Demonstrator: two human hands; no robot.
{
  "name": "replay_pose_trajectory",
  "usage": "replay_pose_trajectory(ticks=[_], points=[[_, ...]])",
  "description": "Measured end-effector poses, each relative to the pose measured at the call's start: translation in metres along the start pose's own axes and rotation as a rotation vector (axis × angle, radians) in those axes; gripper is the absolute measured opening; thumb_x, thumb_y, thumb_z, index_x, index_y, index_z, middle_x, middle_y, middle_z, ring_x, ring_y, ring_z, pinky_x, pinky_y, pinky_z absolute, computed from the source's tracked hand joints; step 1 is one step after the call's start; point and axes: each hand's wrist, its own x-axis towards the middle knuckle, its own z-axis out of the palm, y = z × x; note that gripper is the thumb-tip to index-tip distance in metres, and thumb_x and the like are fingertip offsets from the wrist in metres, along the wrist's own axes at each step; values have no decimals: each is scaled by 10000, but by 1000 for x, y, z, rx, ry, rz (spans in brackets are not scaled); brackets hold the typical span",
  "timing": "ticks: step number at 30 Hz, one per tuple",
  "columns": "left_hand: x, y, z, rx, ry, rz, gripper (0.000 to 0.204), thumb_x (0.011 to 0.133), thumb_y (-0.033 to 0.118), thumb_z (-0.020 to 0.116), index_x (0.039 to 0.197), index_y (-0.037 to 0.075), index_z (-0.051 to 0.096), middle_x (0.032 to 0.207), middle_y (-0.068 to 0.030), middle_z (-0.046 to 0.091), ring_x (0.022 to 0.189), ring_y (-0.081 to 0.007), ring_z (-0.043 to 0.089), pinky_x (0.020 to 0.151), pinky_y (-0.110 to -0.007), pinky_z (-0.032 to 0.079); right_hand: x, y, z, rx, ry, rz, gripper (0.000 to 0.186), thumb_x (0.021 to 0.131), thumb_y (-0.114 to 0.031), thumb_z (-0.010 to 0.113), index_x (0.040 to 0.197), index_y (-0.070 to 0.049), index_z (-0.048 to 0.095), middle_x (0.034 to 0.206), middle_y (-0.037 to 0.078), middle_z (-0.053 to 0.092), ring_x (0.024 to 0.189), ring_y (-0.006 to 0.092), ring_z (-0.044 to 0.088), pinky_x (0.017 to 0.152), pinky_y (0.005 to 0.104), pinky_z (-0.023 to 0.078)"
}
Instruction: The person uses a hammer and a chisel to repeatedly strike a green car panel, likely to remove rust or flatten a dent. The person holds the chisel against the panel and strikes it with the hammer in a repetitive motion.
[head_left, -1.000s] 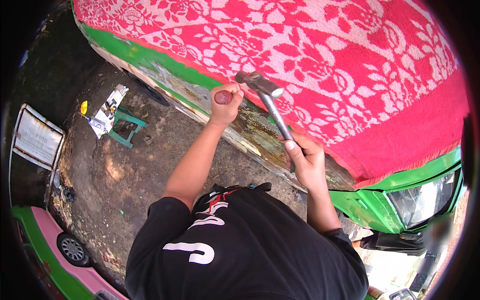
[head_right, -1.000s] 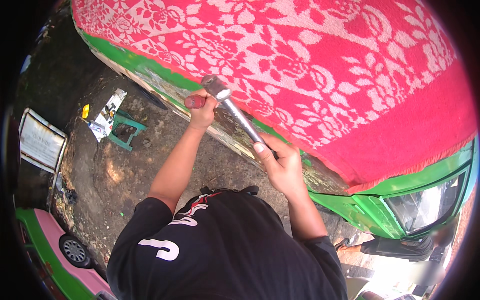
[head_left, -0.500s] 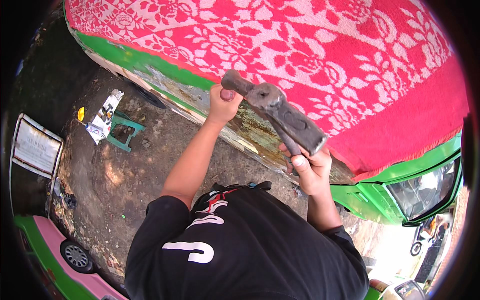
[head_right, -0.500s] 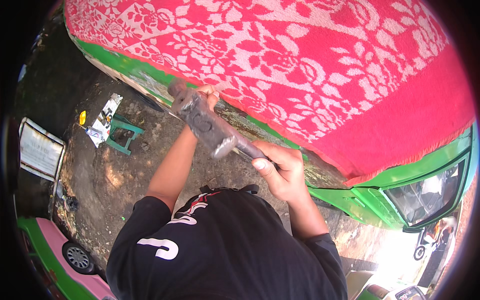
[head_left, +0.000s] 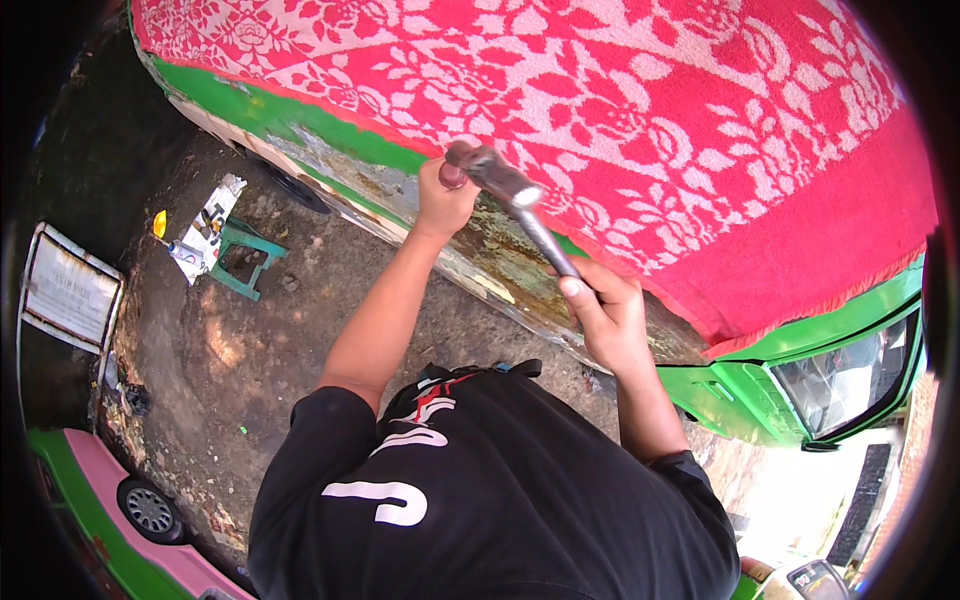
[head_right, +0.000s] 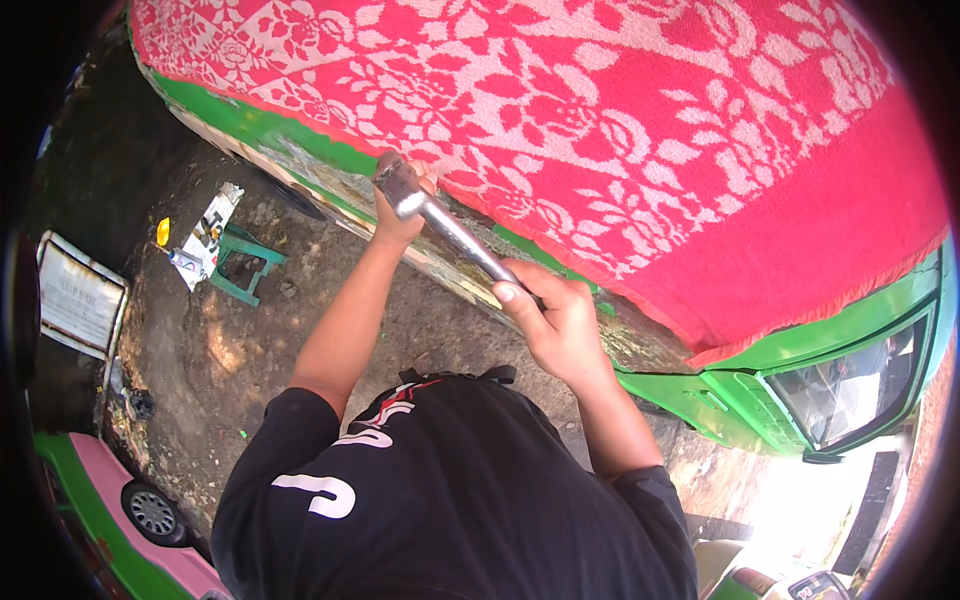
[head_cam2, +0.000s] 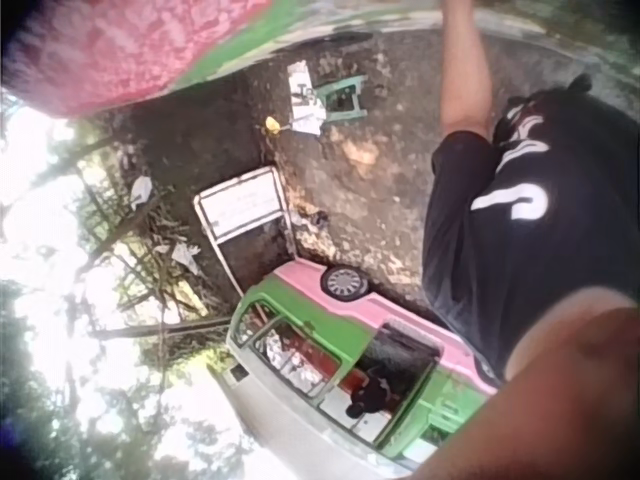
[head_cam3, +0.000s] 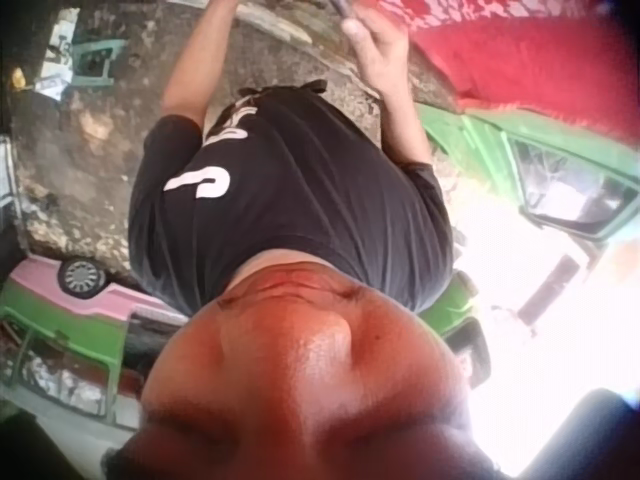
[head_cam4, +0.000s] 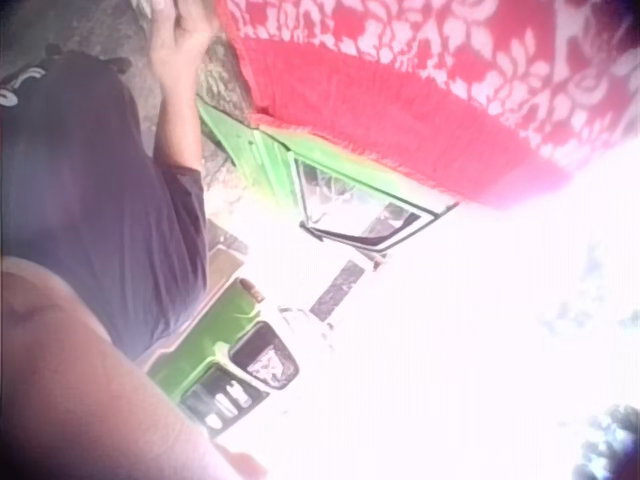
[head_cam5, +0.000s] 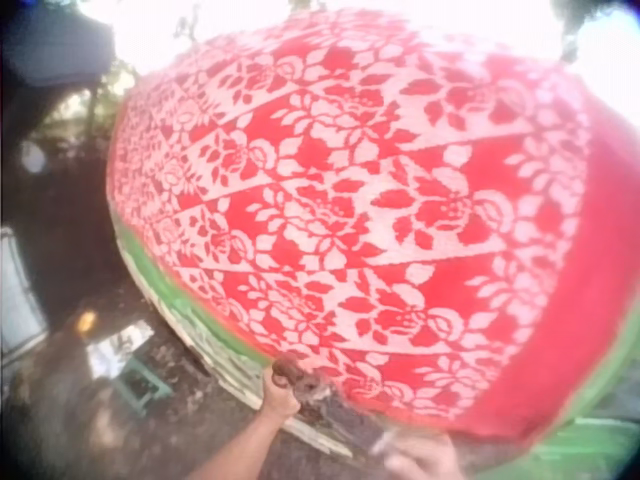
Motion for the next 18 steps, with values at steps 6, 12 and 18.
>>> replay_pose_trajectory(ticks=[6,12,18], points=[[-20,-58,-30,-112,30,-64,253,860,21,561,635,42,445,614,14,461,588,-73,415,547,-278,347,-7,15,-5,362,-5,89,313,958,-249,624,1066,41,667,703,37,600,565,85,534,512,246,435],[-24,-21,-28,-253,50,75,306,836,28,549,610,47,344,596,-41,425,573,-142,452,563,-308,397,-13,33,-18,369,-10,-89,355,954,-253,618,1062,85,643,739,62,594,578,122,548,491,261,443],[-22,-2,-22,-331,87,162,298,818,27,541,607,58,332,591,-37,396,565,-156,407,561,-329,400,-23,61,-25,409,-7,6,336,955,-249,619,1041,73,658,670,56,586,518,118,543,472,251,439]])
